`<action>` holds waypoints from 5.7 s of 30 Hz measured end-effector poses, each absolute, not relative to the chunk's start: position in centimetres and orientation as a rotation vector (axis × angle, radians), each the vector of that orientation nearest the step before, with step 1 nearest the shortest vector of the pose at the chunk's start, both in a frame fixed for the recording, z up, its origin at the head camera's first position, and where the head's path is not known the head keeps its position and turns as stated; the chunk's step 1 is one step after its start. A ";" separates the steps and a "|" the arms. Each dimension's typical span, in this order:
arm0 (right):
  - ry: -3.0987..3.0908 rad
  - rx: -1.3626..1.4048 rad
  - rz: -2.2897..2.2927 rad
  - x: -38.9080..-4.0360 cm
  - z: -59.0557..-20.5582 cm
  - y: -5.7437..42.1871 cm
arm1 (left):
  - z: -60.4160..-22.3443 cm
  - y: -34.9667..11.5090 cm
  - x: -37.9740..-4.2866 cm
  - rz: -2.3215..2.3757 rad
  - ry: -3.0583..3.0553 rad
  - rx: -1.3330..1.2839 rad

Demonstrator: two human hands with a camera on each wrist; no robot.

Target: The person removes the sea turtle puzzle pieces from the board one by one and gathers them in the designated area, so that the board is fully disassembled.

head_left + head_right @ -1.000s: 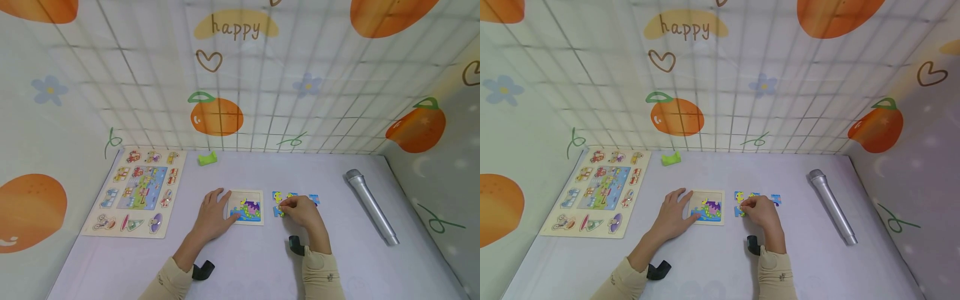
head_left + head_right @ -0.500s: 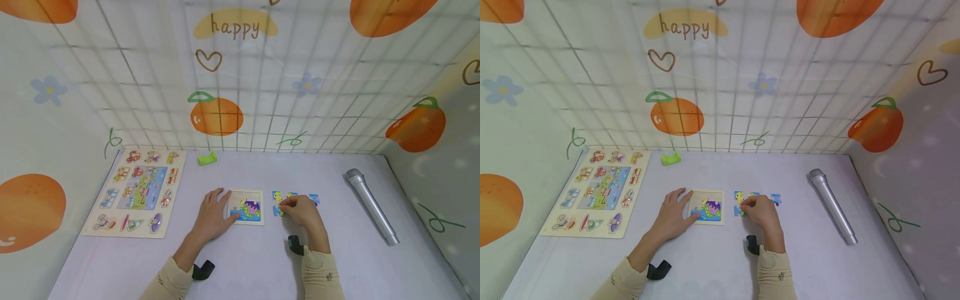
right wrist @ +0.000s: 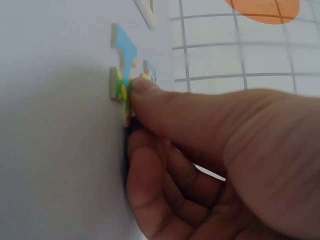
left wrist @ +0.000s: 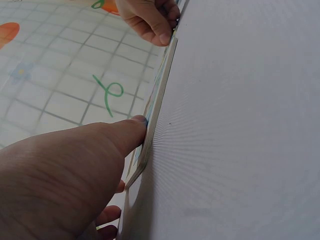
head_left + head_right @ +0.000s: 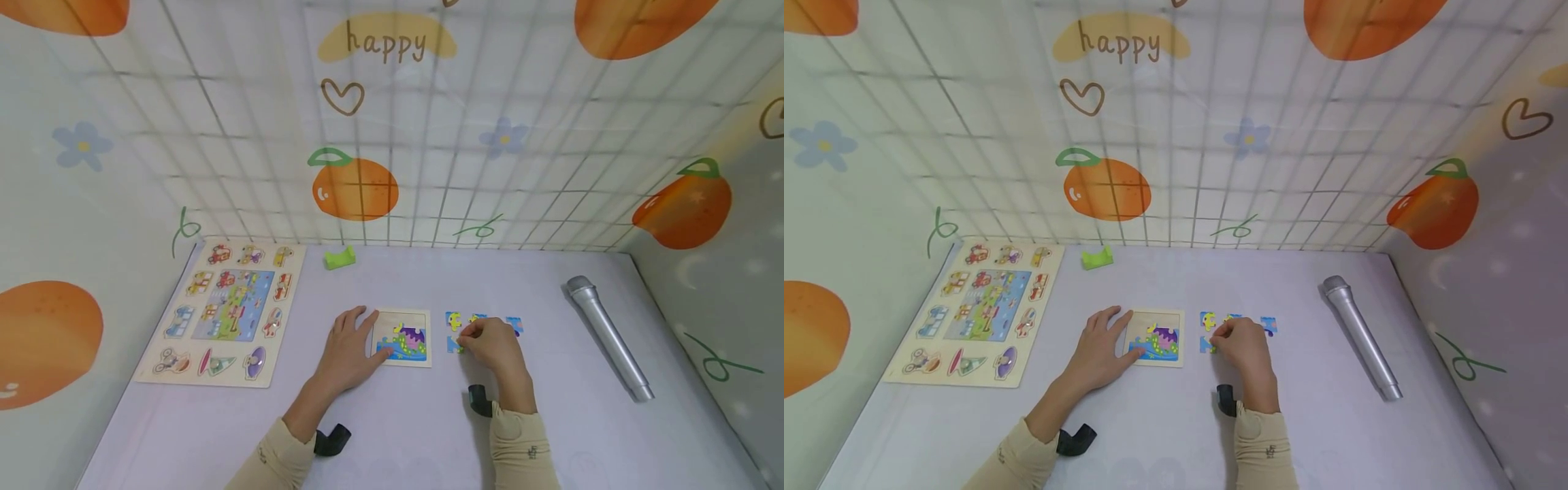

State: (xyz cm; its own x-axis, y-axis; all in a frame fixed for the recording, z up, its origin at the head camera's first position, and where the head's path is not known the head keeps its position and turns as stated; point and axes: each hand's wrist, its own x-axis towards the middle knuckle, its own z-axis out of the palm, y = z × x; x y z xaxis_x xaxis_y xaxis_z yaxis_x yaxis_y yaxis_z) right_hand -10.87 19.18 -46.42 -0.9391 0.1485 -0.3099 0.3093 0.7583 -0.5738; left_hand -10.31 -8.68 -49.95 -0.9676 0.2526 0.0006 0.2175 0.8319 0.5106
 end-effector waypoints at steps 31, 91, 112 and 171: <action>2.771 0.112 -1.139 -12.1 -45.9 15.9 | -49.9 -8.3 -10.2 0.803 2.940 0.335; 2.610 -0.001 -1.299 -13.2 -46.8 10.6 | -50.5 -8.1 -10.4 0.743 2.991 0.325; 2.529 0.155 -1.436 -12.5 -45.6 17.4 | -50.0 -7.9 -10.4 0.760 2.985 0.304; 2.663 0.563 -1.101 -10.2 -46.4 23.3 | -49.7 -7.7 -10.2 0.823 2.953 0.292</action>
State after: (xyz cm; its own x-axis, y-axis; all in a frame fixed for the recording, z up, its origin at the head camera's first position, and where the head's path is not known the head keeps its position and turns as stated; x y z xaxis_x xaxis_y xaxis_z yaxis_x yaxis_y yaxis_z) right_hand -10.20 23.33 -46.37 -0.9063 0.2674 -0.3273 0.4205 0.6492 -0.6338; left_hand -10.23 -7.67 -49.65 -0.9801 0.1984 -0.0089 0.1652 0.8393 0.5179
